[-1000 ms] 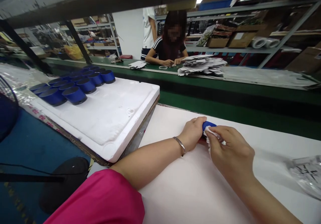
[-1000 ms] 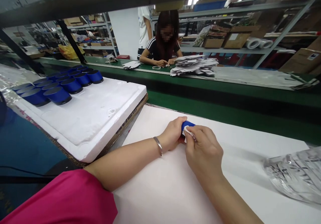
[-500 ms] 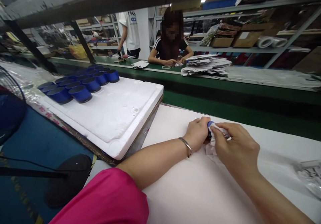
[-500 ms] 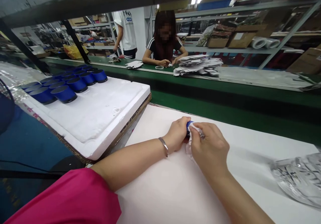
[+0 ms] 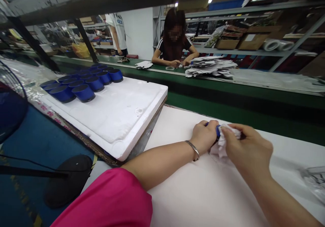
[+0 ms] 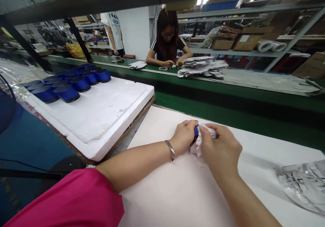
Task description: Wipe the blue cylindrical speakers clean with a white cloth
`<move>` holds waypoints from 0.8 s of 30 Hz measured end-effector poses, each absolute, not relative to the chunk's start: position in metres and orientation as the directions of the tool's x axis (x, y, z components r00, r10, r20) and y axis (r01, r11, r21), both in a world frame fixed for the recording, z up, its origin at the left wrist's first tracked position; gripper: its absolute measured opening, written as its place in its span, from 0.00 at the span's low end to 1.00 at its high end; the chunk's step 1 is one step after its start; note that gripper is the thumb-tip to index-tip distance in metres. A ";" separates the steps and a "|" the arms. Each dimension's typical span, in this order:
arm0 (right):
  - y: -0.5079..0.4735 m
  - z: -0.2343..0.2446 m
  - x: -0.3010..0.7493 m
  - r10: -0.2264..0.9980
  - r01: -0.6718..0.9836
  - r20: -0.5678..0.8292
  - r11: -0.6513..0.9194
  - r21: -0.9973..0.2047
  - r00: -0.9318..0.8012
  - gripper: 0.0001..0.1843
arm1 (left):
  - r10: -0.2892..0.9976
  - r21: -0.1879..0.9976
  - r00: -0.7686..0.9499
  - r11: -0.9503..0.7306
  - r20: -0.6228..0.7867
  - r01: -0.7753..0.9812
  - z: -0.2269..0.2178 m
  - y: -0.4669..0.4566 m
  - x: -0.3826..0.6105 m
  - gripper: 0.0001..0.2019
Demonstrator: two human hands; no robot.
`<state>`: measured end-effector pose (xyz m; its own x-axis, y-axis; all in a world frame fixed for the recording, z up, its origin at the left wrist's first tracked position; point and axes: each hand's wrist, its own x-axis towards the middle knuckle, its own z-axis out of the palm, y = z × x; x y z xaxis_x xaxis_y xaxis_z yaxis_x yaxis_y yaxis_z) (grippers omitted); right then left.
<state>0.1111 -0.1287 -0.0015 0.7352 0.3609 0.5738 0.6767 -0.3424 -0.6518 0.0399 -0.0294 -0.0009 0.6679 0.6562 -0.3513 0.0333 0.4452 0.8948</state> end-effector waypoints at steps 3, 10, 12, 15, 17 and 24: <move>-0.131 -0.001 0.111 0.344 0.633 0.533 -0.351 -0.690 0.773 0.17 | 0.651 0.896 0.673 0.442 -0.352 0.041 -0.001 -0.030 0.040 0.09; -0.131 -0.008 0.100 0.305 0.503 0.413 -0.339 -0.795 0.858 0.18 | 0.684 0.910 0.652 0.415 -0.326 0.020 -0.002 -0.030 0.041 0.09; -0.131 -0.007 0.101 0.308 0.475 0.381 -0.338 -0.813 0.872 0.18 | 0.679 0.909 0.658 0.416 -0.324 0.019 0.000 -0.029 0.040 0.09; -0.135 0.001 0.109 0.292 0.397 0.302 -0.361 -0.844 0.907 0.19 | 0.676 0.906 0.662 0.423 -0.324 0.012 0.002 -0.029 0.038 0.09; -0.141 0.006 0.115 0.277 0.353 0.259 -0.376 -0.857 0.925 0.18 | 0.663 0.893 0.667 0.449 -0.339 0.007 0.005 -0.029 0.037 0.10; -0.135 0.004 0.106 0.329 0.486 0.378 -0.362 -0.796 0.865 0.21 | 0.644 0.880 0.684 0.475 -0.343 -0.007 0.003 -0.028 0.041 0.08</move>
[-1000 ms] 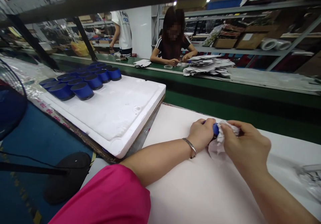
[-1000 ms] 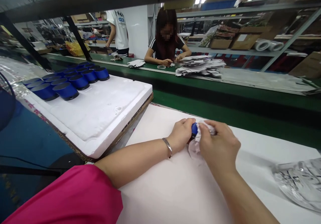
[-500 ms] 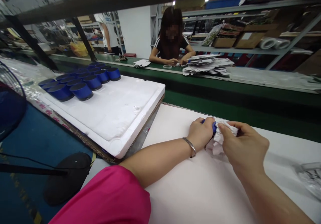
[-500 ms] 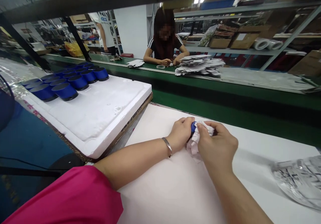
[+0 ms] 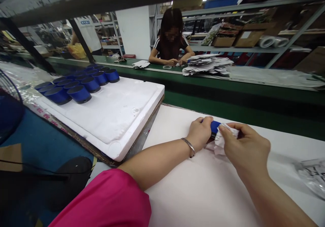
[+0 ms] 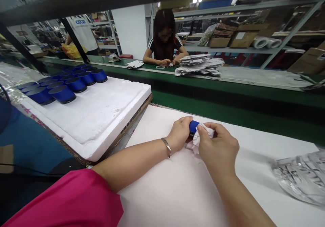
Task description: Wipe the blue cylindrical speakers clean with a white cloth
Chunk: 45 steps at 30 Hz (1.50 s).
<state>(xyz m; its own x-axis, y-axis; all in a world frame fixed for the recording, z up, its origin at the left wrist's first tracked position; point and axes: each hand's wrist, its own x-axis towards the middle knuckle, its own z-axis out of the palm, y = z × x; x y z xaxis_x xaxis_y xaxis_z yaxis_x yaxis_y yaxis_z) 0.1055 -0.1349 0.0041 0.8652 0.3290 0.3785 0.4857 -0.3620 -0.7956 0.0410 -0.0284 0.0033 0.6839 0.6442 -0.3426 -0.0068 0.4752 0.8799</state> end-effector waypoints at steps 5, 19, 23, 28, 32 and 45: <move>-0.115 -0.001 0.100 0.375 0.659 0.553 -0.282 -0.697 0.744 0.14 | 0.680 0.909 0.669 0.416 -0.301 -0.014 -0.004 -0.027 0.042 0.09; -0.118 -0.006 0.106 0.372 0.695 0.588 -0.337 -0.636 0.718 0.14 | 0.707 0.927 0.641 0.374 -0.299 0.021 0.000 -0.029 0.039 0.10; -0.120 -0.007 0.110 0.390 0.692 0.574 -0.341 -0.637 0.720 0.14 | 0.700 0.925 0.647 0.381 -0.302 0.020 -0.001 -0.029 0.039 0.10; -0.146 -0.012 0.117 0.374 0.584 0.457 -0.394 -0.709 0.807 0.18 | 0.674 0.913 0.669 0.408 -0.313 0.016 0.000 -0.031 0.039 0.09; -0.154 -0.012 0.116 0.379 0.573 0.443 -0.381 -0.725 0.813 0.21 | 0.667 0.915 0.680 0.402 -0.305 0.016 -0.002 -0.032 0.039 0.10; -0.124 -0.003 0.102 0.372 0.664 0.555 -0.325 -0.673 0.744 0.15 | 0.708 0.956 0.661 0.286 -0.250 0.056 0.000 -0.032 0.035 0.10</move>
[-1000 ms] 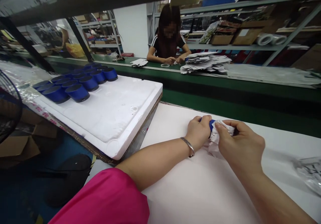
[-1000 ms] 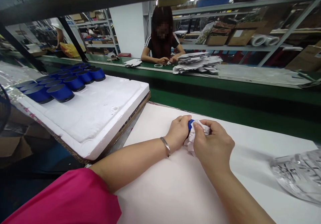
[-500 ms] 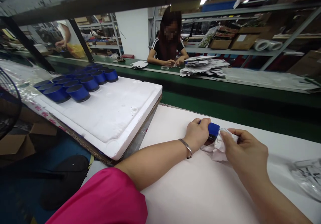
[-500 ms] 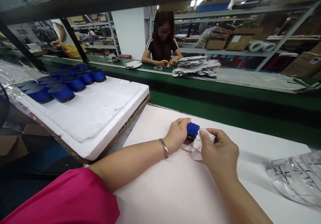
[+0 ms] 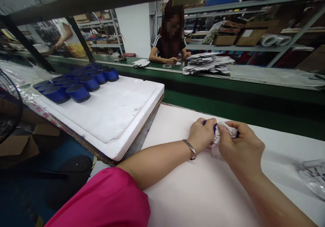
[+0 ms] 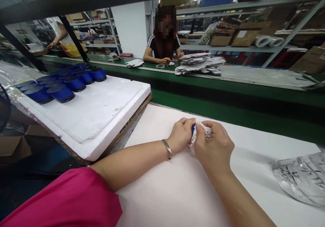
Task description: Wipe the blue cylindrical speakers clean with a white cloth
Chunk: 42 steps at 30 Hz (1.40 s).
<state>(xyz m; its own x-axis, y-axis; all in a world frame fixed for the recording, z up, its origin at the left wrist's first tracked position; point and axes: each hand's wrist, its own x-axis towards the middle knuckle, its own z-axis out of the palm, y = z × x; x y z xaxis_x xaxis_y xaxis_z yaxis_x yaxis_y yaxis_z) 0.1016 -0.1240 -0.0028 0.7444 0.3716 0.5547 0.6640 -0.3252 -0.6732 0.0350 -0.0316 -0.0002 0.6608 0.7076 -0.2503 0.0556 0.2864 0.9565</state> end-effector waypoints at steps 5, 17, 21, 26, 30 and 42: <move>-0.125 0.005 0.103 0.327 0.529 0.424 -0.387 -0.756 0.845 0.19 | 0.731 0.958 0.633 0.279 -0.256 0.065 0.000 -0.031 0.037 0.14; -0.129 -0.002 0.091 0.308 0.431 0.330 -0.362 -0.826 0.892 0.24 | 0.727 0.951 0.638 0.308 -0.253 0.026 0.001 -0.034 0.036 0.11; -0.117 0.001 0.095 0.250 0.384 0.309 -0.356 -0.852 0.918 0.21 | 0.749 0.955 0.611 0.293 -0.255 0.039 0.000 -0.033 0.038 0.11; -0.118 0.001 0.105 0.206 0.313 0.250 -0.379 -0.871 0.946 0.19 | 0.761 0.957 0.599 0.290 -0.250 0.031 0.005 -0.033 0.036 0.11; -0.128 -0.004 0.099 0.197 0.258 0.194 -0.393 -0.882 0.961 0.20 | 0.761 0.958 0.604 0.286 -0.236 0.015 0.005 -0.033 0.034 0.12; -0.118 -0.001 0.092 0.233 0.369 0.301 -0.356 -0.858 0.925 0.22 | 0.753 0.955 0.610 0.297 -0.247 0.020 0.004 -0.033 0.036 0.11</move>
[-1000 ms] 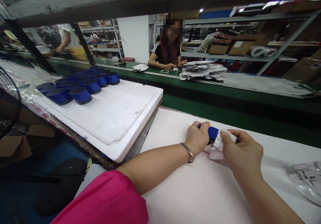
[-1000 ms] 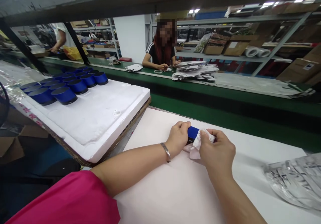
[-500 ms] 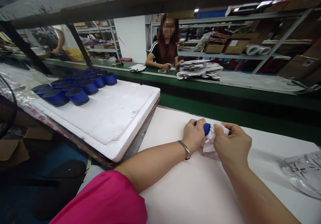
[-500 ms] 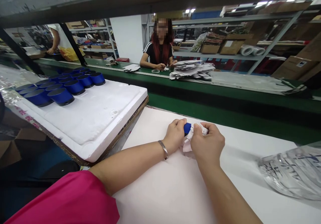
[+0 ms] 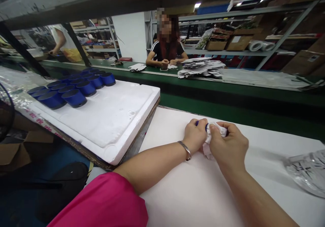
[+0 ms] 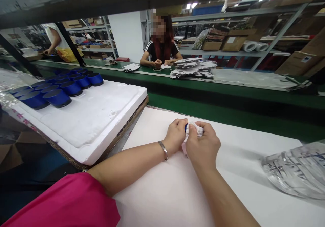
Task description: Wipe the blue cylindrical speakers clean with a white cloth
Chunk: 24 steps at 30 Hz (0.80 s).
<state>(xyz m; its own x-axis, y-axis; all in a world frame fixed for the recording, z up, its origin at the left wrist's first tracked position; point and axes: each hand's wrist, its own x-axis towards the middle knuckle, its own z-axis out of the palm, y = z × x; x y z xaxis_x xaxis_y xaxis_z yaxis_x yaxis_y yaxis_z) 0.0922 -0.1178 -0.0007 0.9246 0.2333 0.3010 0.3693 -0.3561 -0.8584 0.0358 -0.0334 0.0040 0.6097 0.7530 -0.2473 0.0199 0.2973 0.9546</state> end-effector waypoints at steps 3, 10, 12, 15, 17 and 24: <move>-0.117 0.000 0.093 0.231 0.389 0.323 -0.360 -0.848 0.918 0.21 | 0.752 0.955 0.612 0.295 -0.245 0.020 0.002 -0.033 0.036 0.11; -0.121 0.003 0.097 0.261 0.441 0.363 -0.379 -0.813 0.894 0.18 | 0.752 0.957 0.614 0.289 -0.240 0.019 0.002 -0.034 0.035 0.11; -0.122 0.002 0.094 0.290 0.470 0.380 -0.375 -0.799 0.878 0.18 | 0.753 0.958 0.614 0.285 -0.236 0.019 0.003 -0.034 0.034 0.12; -0.122 0.003 0.091 0.308 0.488 0.391 -0.369 -0.791 0.867 0.18 | 0.744 0.956 0.624 0.293 -0.238 0.015 0.003 -0.034 0.033 0.12; -0.122 0.006 0.095 0.316 0.489 0.389 -0.366 -0.791 0.865 0.20 | 0.724 0.949 0.644 0.317 -0.247 0.008 0.003 -0.032 0.033 0.11; -0.156 0.018 0.126 0.252 0.293 0.201 -0.414 -0.862 0.947 0.25 | 0.368 0.775 0.833 0.623 -0.414 0.110 0.015 -0.010 0.028 0.25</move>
